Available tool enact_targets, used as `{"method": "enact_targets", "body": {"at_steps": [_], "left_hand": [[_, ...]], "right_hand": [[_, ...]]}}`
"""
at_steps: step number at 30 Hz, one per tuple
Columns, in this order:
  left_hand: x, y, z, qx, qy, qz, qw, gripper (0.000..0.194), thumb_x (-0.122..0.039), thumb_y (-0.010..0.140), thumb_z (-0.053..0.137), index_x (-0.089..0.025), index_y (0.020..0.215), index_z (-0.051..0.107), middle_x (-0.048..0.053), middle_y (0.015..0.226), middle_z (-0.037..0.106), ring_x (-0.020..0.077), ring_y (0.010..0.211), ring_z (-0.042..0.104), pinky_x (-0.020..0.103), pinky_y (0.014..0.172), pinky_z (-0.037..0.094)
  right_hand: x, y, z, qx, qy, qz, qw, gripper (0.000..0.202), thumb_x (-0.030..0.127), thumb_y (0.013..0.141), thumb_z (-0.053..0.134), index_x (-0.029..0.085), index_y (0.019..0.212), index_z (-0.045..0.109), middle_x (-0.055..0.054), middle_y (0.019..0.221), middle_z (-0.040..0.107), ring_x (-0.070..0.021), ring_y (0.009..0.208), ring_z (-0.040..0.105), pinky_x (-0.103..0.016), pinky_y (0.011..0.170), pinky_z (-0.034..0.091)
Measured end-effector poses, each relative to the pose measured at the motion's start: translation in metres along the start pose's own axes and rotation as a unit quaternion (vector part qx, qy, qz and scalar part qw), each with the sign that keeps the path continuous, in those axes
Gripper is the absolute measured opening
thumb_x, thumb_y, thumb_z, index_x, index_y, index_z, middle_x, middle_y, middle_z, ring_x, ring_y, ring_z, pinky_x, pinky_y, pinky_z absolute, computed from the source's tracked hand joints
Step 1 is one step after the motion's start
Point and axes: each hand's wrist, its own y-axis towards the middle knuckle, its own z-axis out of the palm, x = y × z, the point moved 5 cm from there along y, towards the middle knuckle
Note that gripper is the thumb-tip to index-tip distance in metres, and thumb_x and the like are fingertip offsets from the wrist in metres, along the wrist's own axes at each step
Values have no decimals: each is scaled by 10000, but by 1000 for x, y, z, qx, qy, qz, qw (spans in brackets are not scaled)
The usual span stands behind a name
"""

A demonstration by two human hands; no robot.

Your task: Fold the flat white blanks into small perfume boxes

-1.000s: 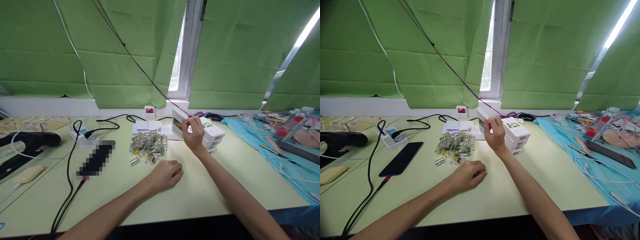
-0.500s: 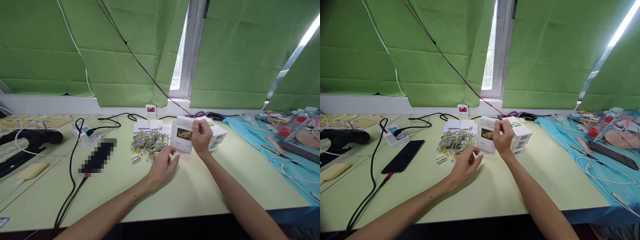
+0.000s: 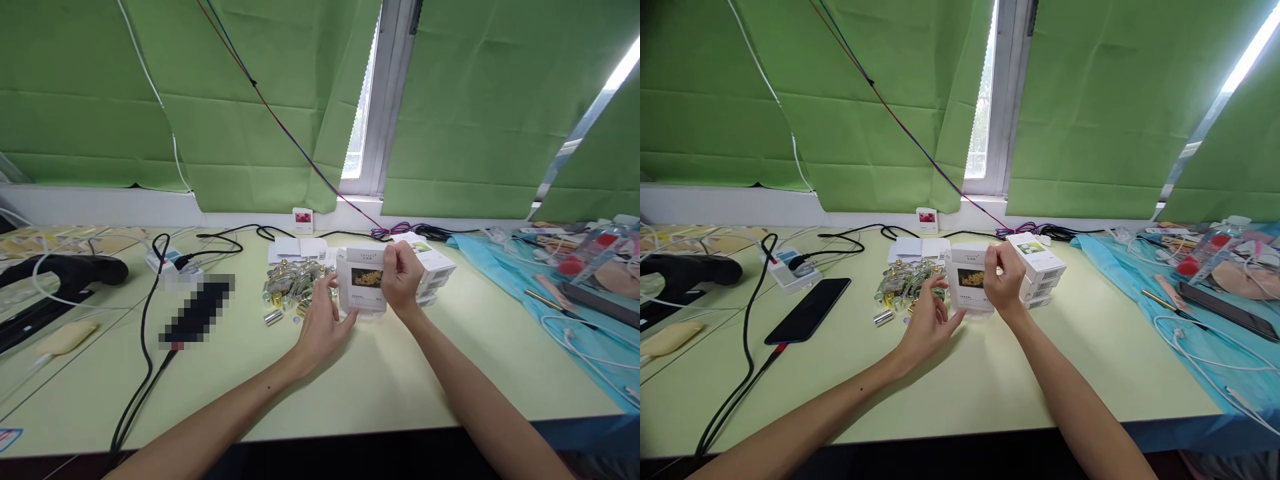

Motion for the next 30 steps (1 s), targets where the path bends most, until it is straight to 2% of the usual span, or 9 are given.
{"method": "enact_targets", "body": {"at_steps": [4, 11, 19, 24, 27, 30], "left_hand": [[2, 0, 2, 27, 22, -19, 999, 757, -318, 856, 688, -296, 1475, 253, 97, 1305, 524, 93, 631, 536, 304, 632, 468], [1, 1, 1, 42, 19, -34, 998, 734, -314, 868, 654, -286, 1483, 255, 102, 1299, 546, 102, 629, 531, 306, 644, 456], [8, 2, 3, 67, 15, -63, 996, 738, -290, 865, 632, -295, 1485, 231, 29, 1124, 590, 108, 612, 552, 283, 616, 422], [9, 2, 5, 68, -23, -74, 995, 744, -306, 855, 646, -277, 1482, 246, 3, 1027, 592, 103, 596, 561, 259, 583, 418], [9, 3, 7, 65, -76, -89, 991, 725, -361, 859, 663, -265, 1464, 276, -8, 993, 582, 92, 570, 557, 247, 558, 417], [7, 3, 7, 63, -131, -109, 983, 689, -402, 862, 669, -262, 1437, 316, -16, 978, 563, 71, 527, 537, 233, 524, 401]], "right_hand": [[-1, -1, 0, 0, 8, 1, 1000, 376, 273, 1040, 452, 233, 681, 346, 56, 646, 344, -116, 582, 332, -290, 571, 285], [-4, -2, -1, 1, 19, 33, 999, 395, 317, 1042, 449, 236, 676, 326, 61, 638, 316, -118, 576, 305, -294, 568, 277], [-10, -2, 5, 25, 71, 128, 989, 403, 380, 1021, 495, 223, 664, 395, 57, 636, 351, -119, 593, 344, -292, 581, 298], [-16, -3, 10, 62, 123, 242, 961, 347, 458, 953, 580, 203, 719, 548, 33, 667, 496, -130, 633, 456, -276, 596, 389], [-21, -5, 11, 74, 181, 294, 935, 275, 471, 883, 661, 200, 845, 636, 6, 782, 618, -146, 691, 549, -271, 613, 460], [-28, -10, 12, 89, 222, 333, 912, 276, 460, 855, 703, 211, 967, 661, -21, 923, 683, -151, 718, 602, -273, 620, 493]]}}
